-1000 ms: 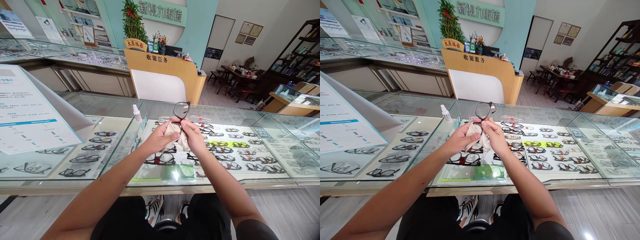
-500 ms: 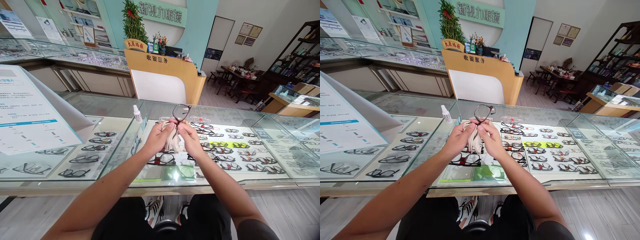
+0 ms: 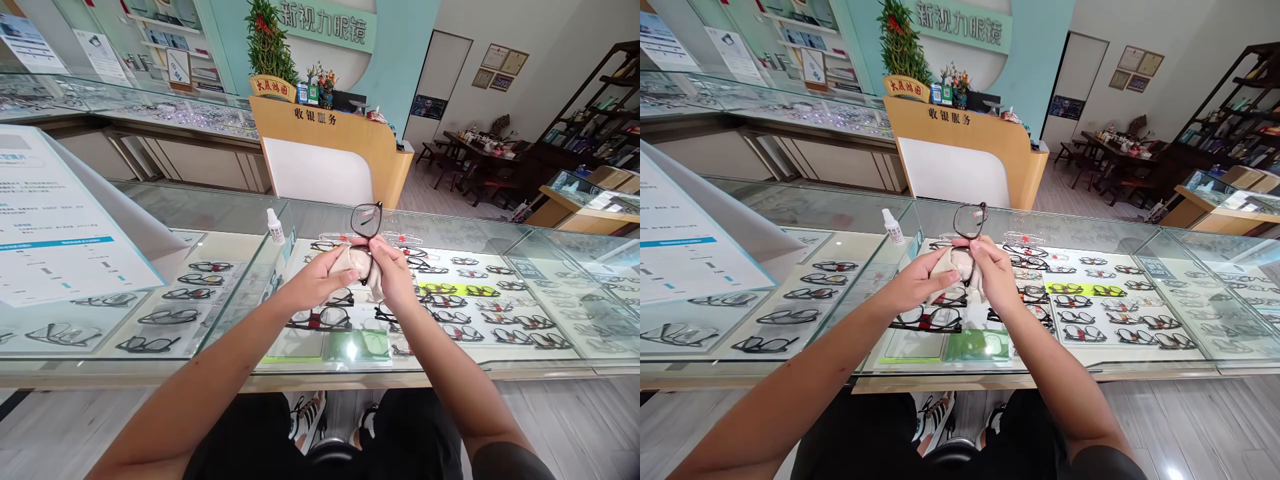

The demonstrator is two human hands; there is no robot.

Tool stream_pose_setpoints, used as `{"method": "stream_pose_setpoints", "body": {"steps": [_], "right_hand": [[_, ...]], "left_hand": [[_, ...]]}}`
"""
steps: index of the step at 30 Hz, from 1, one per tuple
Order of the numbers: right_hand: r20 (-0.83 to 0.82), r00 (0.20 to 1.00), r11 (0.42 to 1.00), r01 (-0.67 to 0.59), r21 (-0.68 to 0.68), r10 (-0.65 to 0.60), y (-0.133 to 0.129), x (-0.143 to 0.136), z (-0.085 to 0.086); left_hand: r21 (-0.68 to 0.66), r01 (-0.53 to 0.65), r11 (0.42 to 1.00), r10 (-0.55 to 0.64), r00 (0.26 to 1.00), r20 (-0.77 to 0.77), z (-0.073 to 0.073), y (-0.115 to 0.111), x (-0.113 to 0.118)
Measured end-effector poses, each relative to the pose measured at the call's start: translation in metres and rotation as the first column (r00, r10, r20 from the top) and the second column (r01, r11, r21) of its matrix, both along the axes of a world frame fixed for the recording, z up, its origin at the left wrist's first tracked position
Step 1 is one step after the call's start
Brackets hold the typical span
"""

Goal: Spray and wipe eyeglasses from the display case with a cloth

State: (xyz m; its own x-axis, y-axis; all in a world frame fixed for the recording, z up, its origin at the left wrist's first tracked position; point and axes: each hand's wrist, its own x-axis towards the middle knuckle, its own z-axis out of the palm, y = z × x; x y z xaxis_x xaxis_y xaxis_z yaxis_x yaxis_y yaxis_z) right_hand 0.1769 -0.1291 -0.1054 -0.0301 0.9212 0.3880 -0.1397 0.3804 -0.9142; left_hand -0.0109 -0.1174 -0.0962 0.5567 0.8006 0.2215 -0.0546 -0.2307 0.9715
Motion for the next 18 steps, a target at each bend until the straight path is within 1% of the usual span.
{"method": "stream_pose_setpoints", "body": {"steps": [4,6,8,12,15,18], "right_hand": [[0.004,1.0,1.0,-0.015,-0.001,0.015,0.001,-0.001,-0.002],[0.009,0.999,0.999,-0.04,0.003,0.04,0.0,-0.003,-0.003],[0.034,0.999,0.999,-0.042,0.011,0.042,-0.001,-0.006,-0.004],[0.091,0.996,0.998,0.007,0.068,-0.013,-0.006,-0.014,-0.002],[0.122,0.992,0.991,0.021,0.13,-0.037,-0.009,-0.017,-0.002],[0.147,0.988,0.987,0.017,0.159,-0.04,-0.011,-0.017,-0.001]], "left_hand": [[-0.066,-0.037,0.997,0.037,0.999,0.004,-0.001,0.0,0.003],[-0.088,-0.067,0.994,0.071,0.997,0.04,-0.004,0.0,0.006],[-0.088,-0.097,0.991,0.106,0.989,0.102,-0.007,0.001,0.009],[-0.09,-0.184,0.979,0.198,0.963,0.184,-0.01,0.002,0.013],[-0.103,-0.252,0.962,0.268,0.943,0.198,-0.011,0.003,0.015],[-0.059,-0.313,0.948,0.318,0.933,0.168,-0.012,0.002,0.015]]}}
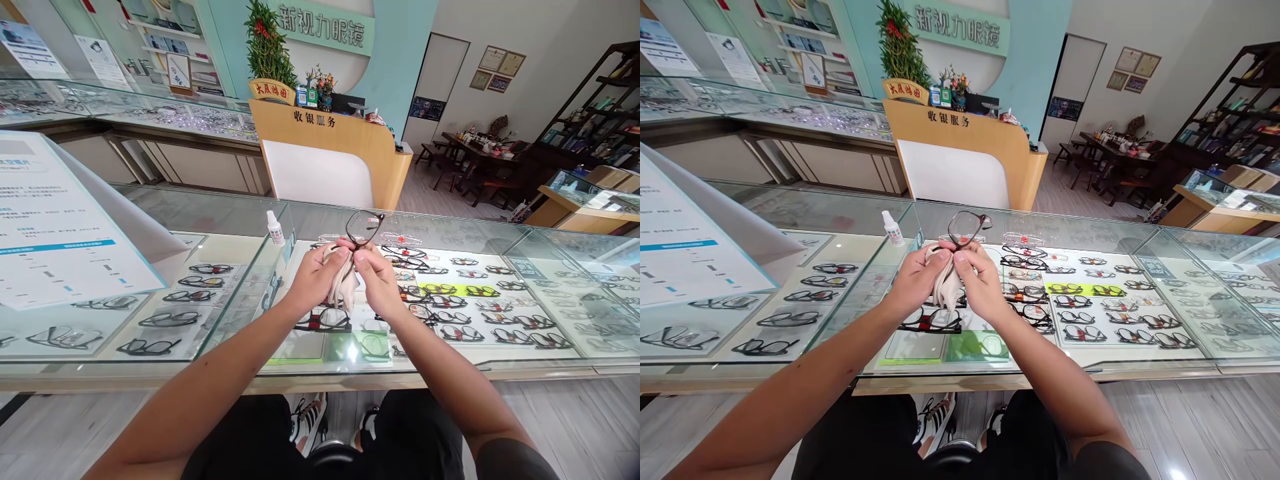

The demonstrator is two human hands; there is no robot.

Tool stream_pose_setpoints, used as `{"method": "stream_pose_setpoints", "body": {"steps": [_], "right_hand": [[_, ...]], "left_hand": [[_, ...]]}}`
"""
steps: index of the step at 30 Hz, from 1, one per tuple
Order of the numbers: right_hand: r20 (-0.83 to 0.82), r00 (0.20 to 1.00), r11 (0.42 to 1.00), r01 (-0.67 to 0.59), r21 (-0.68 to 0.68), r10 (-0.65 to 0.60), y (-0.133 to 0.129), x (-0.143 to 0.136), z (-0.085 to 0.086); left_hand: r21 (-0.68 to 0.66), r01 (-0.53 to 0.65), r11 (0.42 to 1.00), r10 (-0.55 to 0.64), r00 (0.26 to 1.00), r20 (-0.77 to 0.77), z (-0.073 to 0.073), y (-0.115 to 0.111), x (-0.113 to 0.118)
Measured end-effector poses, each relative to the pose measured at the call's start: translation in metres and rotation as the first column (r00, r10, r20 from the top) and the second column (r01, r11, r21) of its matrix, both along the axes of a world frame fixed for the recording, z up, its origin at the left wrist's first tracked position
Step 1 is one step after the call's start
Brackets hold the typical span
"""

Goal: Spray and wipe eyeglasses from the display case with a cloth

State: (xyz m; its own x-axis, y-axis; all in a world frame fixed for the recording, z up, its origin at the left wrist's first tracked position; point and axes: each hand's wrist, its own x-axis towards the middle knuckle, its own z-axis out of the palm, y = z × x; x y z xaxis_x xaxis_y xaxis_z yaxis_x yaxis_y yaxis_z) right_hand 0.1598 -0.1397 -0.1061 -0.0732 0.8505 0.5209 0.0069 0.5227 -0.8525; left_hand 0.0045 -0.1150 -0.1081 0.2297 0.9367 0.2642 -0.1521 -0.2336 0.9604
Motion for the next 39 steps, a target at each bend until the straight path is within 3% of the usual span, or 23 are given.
{"method": "stream_pose_setpoints", "body": {"steps": [4,9,14,19,25,32,35,39], "right_hand": [[-0.005,1.0,0.999,0.025,-0.026,-0.025,0.001,0.003,0.002],[-0.11,0.994,0.997,-0.013,-0.081,0.004,0.006,0.009,0.001],[-0.169,0.986,0.985,-0.025,-0.17,-0.004,0.013,0.012,-0.006],[-0.146,0.989,0.988,-0.026,-0.153,0.003,0.013,0.007,-0.009],[-0.056,0.998,0.998,-0.003,-0.062,0.0,0.008,0.001,-0.004],[-0.087,0.995,0.998,0.056,-0.03,-0.058,0.008,0.009,0.0],[-0.133,0.977,0.986,0.168,0.013,-0.165,0.01,0.018,0.003],[-0.148,0.953,0.954,0.282,0.103,-0.266,0.012,0.029,0.01]], "left_hand": [[-0.003,0.014,1.0,-0.014,0.999,-0.052,-0.002,-0.001,-0.002],[-0.128,0.199,0.972,-0.208,0.977,-0.054,-0.002,0.0,-0.008],[-0.09,0.287,0.954,-0.295,0.952,-0.086,0.006,0.0,-0.011],[-0.063,0.232,0.971,-0.232,0.973,-0.001,0.002,0.001,-0.003],[-0.025,0.032,0.999,-0.033,0.999,-0.026,-0.004,0.003,-0.001],[-0.164,0.088,0.983,-0.083,0.996,0.037,-0.01,0.009,-0.005],[-0.238,0.024,0.971,0.0,0.995,0.099,-0.011,0.015,-0.009],[-0.367,0.001,0.93,0.111,0.952,0.284,0.002,0.023,-0.013]]}}
